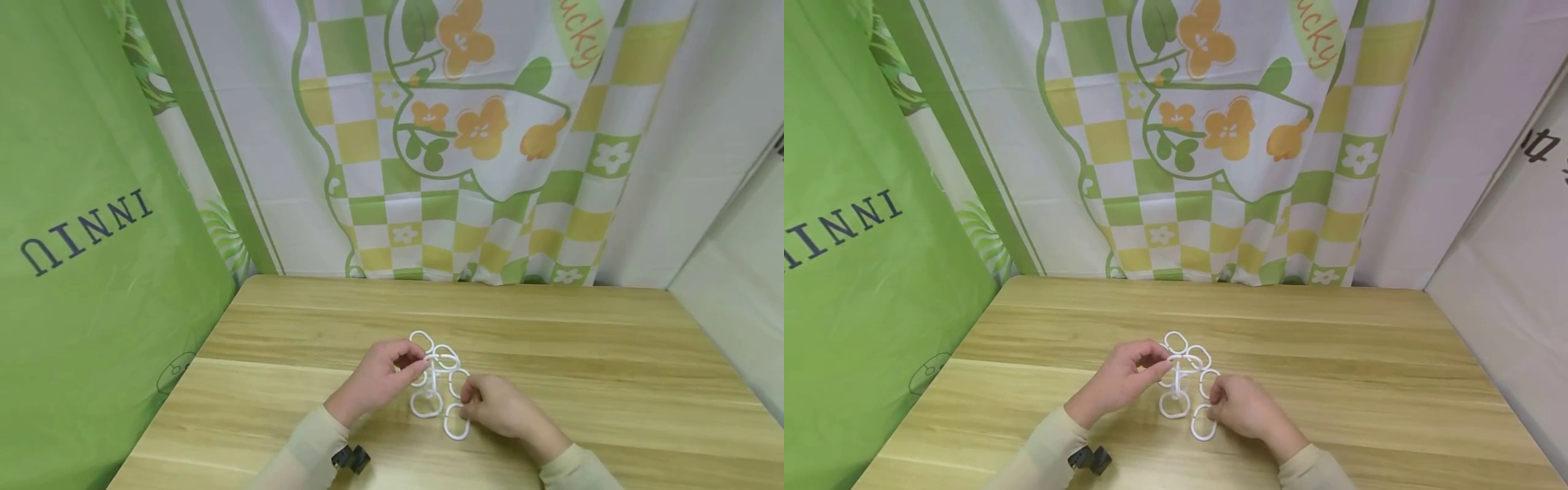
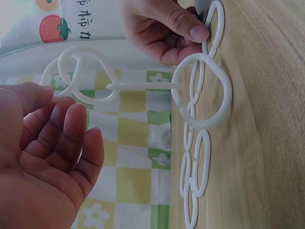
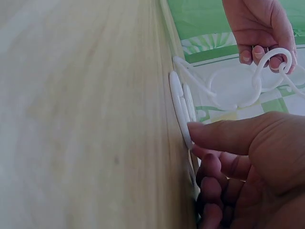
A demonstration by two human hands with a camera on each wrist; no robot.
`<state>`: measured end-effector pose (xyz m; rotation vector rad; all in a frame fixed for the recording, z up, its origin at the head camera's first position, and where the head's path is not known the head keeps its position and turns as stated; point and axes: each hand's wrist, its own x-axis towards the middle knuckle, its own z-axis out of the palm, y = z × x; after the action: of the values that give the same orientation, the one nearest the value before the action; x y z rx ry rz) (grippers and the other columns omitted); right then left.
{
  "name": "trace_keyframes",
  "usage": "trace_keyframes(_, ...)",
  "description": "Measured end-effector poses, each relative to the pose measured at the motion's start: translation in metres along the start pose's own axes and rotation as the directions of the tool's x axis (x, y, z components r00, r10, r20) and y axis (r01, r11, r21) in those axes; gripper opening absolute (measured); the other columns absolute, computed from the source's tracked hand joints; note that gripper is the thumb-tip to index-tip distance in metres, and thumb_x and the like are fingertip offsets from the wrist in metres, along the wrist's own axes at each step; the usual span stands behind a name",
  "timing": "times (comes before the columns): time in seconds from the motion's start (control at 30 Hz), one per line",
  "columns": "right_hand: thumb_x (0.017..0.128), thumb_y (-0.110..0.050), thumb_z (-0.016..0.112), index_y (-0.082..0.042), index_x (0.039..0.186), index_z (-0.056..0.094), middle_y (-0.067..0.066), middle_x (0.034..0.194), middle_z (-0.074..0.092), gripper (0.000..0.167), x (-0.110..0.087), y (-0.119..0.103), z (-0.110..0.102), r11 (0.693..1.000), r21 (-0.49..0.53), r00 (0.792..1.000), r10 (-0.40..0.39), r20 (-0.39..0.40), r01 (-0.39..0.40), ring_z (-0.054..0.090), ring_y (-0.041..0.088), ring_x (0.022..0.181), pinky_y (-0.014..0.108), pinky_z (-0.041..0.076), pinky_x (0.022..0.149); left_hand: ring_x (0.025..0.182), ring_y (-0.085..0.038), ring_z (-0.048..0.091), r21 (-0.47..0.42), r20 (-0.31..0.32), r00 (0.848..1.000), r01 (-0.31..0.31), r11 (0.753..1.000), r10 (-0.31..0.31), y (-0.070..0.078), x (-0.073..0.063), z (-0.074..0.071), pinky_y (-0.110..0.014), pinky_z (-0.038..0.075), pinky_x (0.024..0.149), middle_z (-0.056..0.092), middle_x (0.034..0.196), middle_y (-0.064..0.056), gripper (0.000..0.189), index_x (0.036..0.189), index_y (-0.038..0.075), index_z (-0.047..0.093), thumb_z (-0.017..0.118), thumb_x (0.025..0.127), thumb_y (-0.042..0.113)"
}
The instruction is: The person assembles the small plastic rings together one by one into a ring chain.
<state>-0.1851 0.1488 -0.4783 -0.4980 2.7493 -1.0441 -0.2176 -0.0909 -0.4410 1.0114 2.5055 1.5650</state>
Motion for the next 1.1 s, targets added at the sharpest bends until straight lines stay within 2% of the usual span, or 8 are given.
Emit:
trace_keyframes(0.3, 0.085, -0.013, 0.072, -0.015, 0.078, 0.059, -0.007, 0.065, 0.051, 0.015, -0.002, -0.003, 0.003, 0.999, -0.036, 0.999, -0.005, 0.032, 0.006, 0.047, 0.011, 0.058, 0.027, 0.039, 0.052, 0.074, -0.007, 0.059, -0.015, 0.006, 1.0, 0.004, 1.0, -0.004, -0.002, -0.001, 0.001, -0.026, 0.053, 0.068, 0.065, 0.082, 0.005, 0.006, 0.095, 0.011, 0.069, 0.067, 0.094, 0.017)
trace_keyframes(0.43, 0.089, -0.01, 0.068, -0.011, 0.082, 0.059, -0.004, 0.069, 0.051, 0.011, -0.002, -0.001, -0.004, 0.997, 0.081, 1.0, -0.007, 0.025, 0.005, 0.047, 0.011, 0.062, 0.026, 0.04, 0.054, 0.074, -0.007, 0.059, -0.011, 0.007, 1.0, 0.006, 1.0, -0.006, -0.003, -0.001, 0.002, -0.026, 0.053, 0.068, 0.065, 0.082, 0.007, 0.007, 0.095, 0.012, 0.069, 0.067, 0.095, 0.019)
trace_keyframes(0.53, 0.091, -0.007, 0.066, -0.005, 0.086, 0.059, 0.001, 0.072, 0.051, 0.008, -0.001, 0.003, -0.015, 0.967, 0.255, 1.0, 0.015, 0.025, -0.021, 0.047, 0.012, 0.063, 0.024, 0.04, 0.053, 0.073, -0.008, 0.058, 0.002, 0.009, 1.0, 0.005, 1.0, -0.005, -0.003, -0.001, 0.002, -0.026, 0.053, 0.067, 0.065, 0.082, 0.007, 0.008, 0.095, 0.012, 0.07, 0.067, 0.095, 0.019)
trace_keyframes(0.67, 0.092, -0.01, 0.067, -0.003, 0.092, 0.061, 0.003, 0.077, 0.055, 0.009, -0.002, 0.003, -0.032, 0.945, 0.327, 0.999, 0.032, -0.021, -0.023, 0.05, 0.015, 0.069, 0.024, 0.044, 0.057, 0.073, -0.007, 0.059, 0.015, 0.01, 1.0, 0.007, 1.0, -0.007, -0.003, 0.0, 0.002, -0.025, 0.053, 0.066, 0.065, 0.083, 0.006, 0.009, 0.096, 0.011, 0.07, 0.067, 0.095, 0.019)
trace_keyframes(0.8, 0.092, -0.014, 0.068, -0.003, 0.099, 0.064, 0.003, 0.084, 0.061, 0.014, -0.004, -0.002, -0.047, 0.956, 0.292, 0.995, 0.016, -0.098, 0.013, 0.055, 0.016, 0.077, 0.025, 0.048, 0.064, 0.073, -0.007, 0.059, 0.018, 0.015, 1.0, 0.015, 1.0, -0.015, -0.001, 0.0, 0.003, -0.025, 0.053, 0.066, 0.065, 0.083, 0.007, 0.008, 0.096, 0.011, 0.07, 0.067, 0.094, 0.018)
trace_keyframes(0.97, 0.093, -0.016, 0.067, -0.004, 0.101, 0.065, 0.004, 0.087, 0.064, 0.014, -0.008, -0.009, -0.058, 0.953, 0.301, 0.988, 0.009, -0.151, 0.037, 0.056, 0.016, 0.076, 0.026, 0.049, 0.062, 0.073, -0.006, 0.059, 0.014, 0.024, 0.999, 0.024, 1.0, -0.024, -0.002, 0.0, 0.005, -0.025, 0.054, 0.066, 0.065, 0.083, 0.007, 0.008, 0.096, 0.012, 0.07, 0.067, 0.094, 0.019)
trace_keyframes(1.1, 0.093, -0.016, 0.068, -0.003, 0.101, 0.066, 0.004, 0.087, 0.064, 0.015, -0.01, -0.014, -0.06, 0.943, 0.33, 0.986, 0.005, -0.165, 0.051, 0.057, 0.017, 0.074, 0.027, 0.049, 0.062, 0.072, -0.005, 0.058, 0.005, 0.029, 0.999, 0.023, 1.0, -0.023, -0.001, -0.001, 0.008, -0.026, 0.054, 0.065, 0.063, 0.083, 0.009, 0.006, 0.095, 0.011, 0.07, 0.068, 0.094, 0.017)
